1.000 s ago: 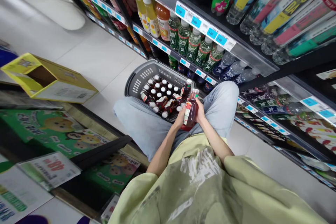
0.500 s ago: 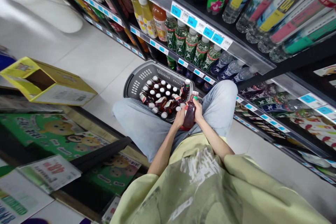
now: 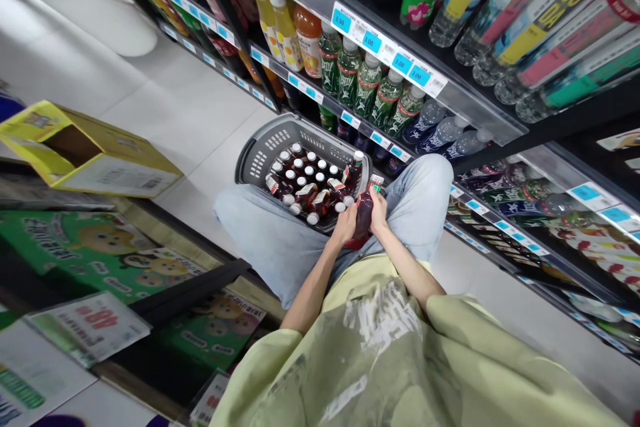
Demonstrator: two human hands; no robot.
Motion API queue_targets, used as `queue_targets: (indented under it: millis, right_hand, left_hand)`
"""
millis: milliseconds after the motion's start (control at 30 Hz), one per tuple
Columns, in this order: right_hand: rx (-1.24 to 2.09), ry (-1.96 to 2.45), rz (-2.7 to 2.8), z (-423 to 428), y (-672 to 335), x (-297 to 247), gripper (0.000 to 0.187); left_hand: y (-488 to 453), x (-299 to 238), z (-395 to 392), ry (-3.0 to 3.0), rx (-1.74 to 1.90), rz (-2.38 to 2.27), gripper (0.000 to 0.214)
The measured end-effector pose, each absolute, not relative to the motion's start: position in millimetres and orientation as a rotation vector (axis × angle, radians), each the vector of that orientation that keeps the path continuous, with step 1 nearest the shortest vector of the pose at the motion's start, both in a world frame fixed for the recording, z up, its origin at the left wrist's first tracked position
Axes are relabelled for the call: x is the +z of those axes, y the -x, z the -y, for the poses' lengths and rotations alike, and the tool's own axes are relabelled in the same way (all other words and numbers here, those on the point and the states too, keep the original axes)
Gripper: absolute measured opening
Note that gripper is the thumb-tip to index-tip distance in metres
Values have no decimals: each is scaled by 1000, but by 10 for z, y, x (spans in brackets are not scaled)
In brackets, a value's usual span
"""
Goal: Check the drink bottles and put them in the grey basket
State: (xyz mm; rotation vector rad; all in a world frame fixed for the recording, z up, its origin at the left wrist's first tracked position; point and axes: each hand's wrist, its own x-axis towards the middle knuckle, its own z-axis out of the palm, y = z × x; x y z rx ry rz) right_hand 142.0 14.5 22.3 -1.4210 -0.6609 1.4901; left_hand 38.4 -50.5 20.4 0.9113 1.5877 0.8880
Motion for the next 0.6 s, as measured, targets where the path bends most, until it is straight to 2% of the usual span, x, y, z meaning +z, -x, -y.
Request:
queue_targets:
  millis: [200,333,600]
  right_hand:
    - [1447,1455,650,-148,-1437,168,49]
    - [1479,1429,669,-139,-1438,187,47]
    - [1552,1385,623,-128,-1396,295,46]
  left_hand:
    - [-434,224,507,-1007,965,-1538,58]
    - [-444,285,510,-955,1022,-1507,59]
    - [-412,366,514,-785,996,-1592,46]
